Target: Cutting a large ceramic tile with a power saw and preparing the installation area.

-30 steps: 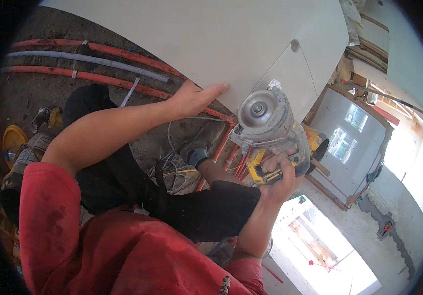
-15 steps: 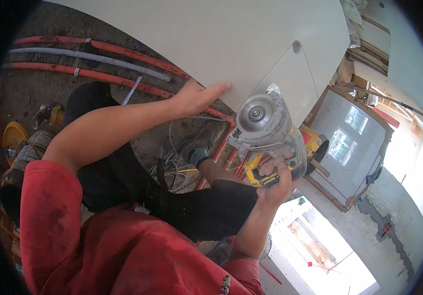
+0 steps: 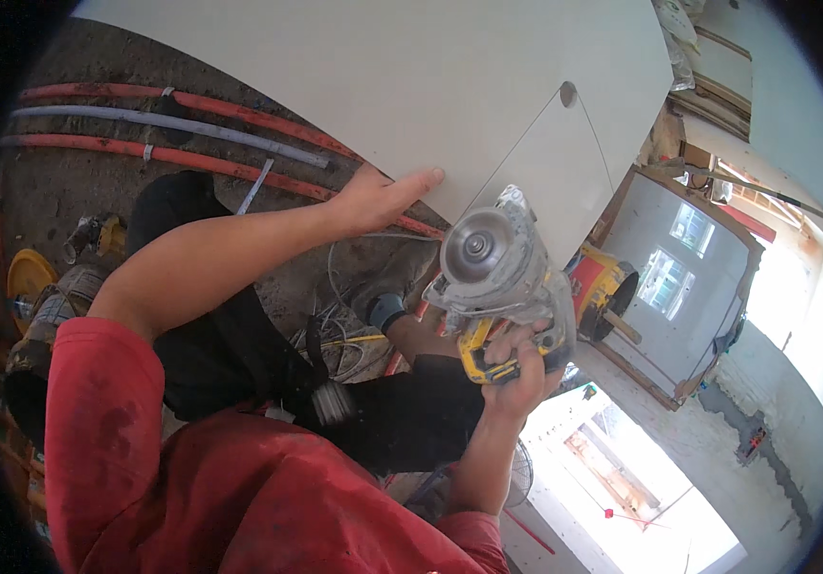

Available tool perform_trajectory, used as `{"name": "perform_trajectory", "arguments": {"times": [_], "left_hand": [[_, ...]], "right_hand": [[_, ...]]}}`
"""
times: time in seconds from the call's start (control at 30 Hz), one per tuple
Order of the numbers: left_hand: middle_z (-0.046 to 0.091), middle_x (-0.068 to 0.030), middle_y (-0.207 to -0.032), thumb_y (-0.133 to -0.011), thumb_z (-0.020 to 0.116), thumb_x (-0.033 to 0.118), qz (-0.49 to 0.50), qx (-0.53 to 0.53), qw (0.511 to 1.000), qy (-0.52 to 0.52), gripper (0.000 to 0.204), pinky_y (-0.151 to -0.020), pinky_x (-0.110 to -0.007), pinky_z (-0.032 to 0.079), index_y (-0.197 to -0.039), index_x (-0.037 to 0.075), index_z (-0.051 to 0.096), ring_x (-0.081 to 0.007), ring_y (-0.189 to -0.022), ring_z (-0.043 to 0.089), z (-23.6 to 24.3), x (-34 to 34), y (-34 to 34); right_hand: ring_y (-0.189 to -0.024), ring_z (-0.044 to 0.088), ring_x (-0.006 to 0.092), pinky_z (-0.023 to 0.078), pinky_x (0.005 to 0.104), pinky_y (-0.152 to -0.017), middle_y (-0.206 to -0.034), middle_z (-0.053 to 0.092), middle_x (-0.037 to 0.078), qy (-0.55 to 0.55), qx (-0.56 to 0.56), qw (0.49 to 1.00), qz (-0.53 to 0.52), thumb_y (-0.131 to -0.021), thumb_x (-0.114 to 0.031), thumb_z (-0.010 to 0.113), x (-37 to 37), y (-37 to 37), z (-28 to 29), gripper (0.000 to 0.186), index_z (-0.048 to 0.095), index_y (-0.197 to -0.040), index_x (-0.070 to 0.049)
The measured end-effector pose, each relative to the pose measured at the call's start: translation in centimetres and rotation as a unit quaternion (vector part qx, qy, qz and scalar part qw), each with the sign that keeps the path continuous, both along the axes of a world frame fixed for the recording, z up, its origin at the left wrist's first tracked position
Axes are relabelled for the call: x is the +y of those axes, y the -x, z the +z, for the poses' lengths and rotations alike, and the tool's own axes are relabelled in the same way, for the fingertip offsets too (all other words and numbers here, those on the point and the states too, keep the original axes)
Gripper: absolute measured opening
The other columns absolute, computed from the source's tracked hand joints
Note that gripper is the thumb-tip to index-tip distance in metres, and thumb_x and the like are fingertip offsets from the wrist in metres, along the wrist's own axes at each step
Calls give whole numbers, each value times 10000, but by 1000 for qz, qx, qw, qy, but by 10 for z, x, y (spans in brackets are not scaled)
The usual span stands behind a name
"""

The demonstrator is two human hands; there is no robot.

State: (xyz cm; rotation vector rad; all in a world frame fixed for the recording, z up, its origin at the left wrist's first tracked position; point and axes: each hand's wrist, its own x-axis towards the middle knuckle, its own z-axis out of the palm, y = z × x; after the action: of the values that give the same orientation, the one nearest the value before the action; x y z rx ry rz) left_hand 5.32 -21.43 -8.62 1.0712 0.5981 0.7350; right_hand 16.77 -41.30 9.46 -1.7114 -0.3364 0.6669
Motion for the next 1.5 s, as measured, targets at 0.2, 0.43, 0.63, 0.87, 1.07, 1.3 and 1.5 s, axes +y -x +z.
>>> {"name": "perform_trajectory", "arguments": {"times": [0.2,0.43,0.63,0.87,1.07,1.3,1.5], "left_hand": [[658,-193,-1151,-955,607,292,-18,4,1000,6,434,-964,-437,491,-1237,-36,581,-304,-1085,624,10,18,-10],[657,-194,-1152,-962,598,268,-20,9,1000,17,410,-964,-436,489,-1236,-36,580,-304,-1081,623,21,22,-15],[658,-197,-1147,-960,600,269,-11,24,999,23,405,-953,-435,491,-1226,-36,585,-307,-1064,625,26,21,-16],[662,-196,-1122,-956,607,280,-13,8,1000,21,409,-933,-442,496,-1215,-36,592,-308,-1045,628,24,18,-13],[666,-182,-1108,-952,615,260,9,-12,1000,14,389,-923,-427,503,-1208,-32,601,-285,-1035,630,20,13,-11],[668,-172,-1113,-952,616,258,10,-22,1000,15,386,-911,-419,510,-1208,-30,602,-271,-1033,633,18,9,-6],[671,-172,-1116,-953,616,261,-7,-5,1000,26,385,-907,-417,513,-1210,-27,604,-272,-1034,637,18,5,2]], "right_hand": [[-552,521,181,459,327,-499,-750,533,86,-25,13,999,19,-840,5,475,0,1,0,345,507,-1183,8],[-539,509,175,452,327,-483,-736,527,87,-15,3,1000,-7,-821,-2,472,2,4,2,353,505,-1170,33],[-549,523,180,464,326,-507,-735,530,88,-7,-12,1000,-15,-827,-4,472,8,8,4,342,502,-1165,39],[-552,526,178,472,330,-527,-733,528,82,-19,-11,1000,-14,-846,-17,475,2,8,0,345,505,-1186,35],[-536,515,174,455,318,-504,-740,529,84,-24,-16,999,-21,-840,-24,483,3,11,-1,351,511,-1186,29],[-532,511,173,452,316,-497,-736,529,85,-37,-8,999,-26,-843,-2,470,3,13,-1,345,524,-1183,-2],[-532,508,174,453,318,-493,-719,527,77,-51,6,999,-14,-850,9,465,2,9,-2,335,528,-1179,-10]]}}
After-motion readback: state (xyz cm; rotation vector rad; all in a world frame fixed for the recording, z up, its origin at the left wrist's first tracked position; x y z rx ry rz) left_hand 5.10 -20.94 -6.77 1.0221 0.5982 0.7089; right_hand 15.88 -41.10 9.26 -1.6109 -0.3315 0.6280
